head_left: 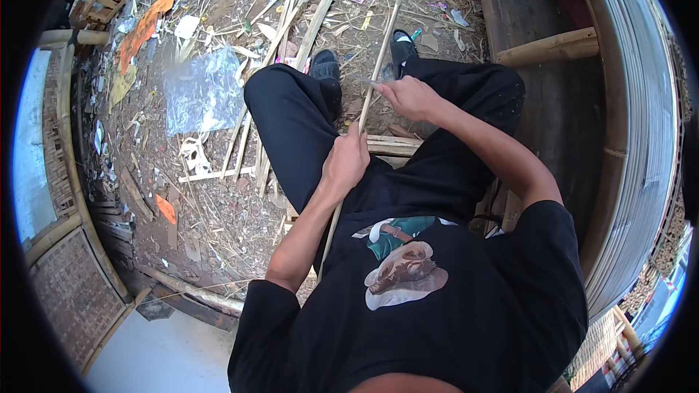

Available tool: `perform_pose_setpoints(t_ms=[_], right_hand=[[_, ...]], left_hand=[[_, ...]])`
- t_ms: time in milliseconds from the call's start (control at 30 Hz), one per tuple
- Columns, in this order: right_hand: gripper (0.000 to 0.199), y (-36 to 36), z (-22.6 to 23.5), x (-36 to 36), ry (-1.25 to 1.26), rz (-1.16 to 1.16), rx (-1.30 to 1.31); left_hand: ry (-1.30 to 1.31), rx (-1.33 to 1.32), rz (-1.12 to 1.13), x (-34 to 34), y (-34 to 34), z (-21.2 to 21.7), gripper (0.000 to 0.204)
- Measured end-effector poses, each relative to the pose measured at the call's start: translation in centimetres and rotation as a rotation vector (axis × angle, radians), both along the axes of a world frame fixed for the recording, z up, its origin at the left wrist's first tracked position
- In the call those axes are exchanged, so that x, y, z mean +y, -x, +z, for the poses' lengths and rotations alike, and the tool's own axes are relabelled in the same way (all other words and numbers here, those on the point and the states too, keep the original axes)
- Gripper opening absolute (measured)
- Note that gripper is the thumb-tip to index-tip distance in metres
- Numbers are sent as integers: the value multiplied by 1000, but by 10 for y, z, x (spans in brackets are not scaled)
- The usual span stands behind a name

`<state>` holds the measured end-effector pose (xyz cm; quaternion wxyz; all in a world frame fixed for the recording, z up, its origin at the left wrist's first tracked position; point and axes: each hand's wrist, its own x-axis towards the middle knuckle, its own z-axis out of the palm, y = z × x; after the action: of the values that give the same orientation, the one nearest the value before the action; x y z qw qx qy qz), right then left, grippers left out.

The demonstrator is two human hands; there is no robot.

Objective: The person shaves a strip of bamboo with a knife, drawing the blade along the surface while holding the piece between their legs.

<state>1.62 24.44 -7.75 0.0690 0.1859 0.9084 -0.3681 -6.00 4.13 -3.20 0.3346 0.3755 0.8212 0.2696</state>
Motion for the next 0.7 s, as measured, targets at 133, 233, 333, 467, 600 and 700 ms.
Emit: perform_pose_setpoints(t_ms=[133, 233, 333, 467, 600, 700], right_hand=[[58, 2, 6, -8, -18, 111, -28], [59, 18, -14, 37, -84, -65, -19], [59, 24, -24, 82, -59, -126, 14], [56, 22, -14, 43, 33, -73, 10], [55, 5, 2, 21, 55, 16, -39], [55, 10, -1, 26, -31, 60, 26]], left_hand=[[0, -2, -22, 0, -2, -2, 18], [18, -34, -19, 0, -3, 4, 17], [8, -45, -34, 4, -4, 6, 16], [-44, -67, 24, 0, 0, 3, 14], [-116, -98, 25, -3, 0, 2, 15], [-161, -140, 31, -4, 6, 7, 17]])
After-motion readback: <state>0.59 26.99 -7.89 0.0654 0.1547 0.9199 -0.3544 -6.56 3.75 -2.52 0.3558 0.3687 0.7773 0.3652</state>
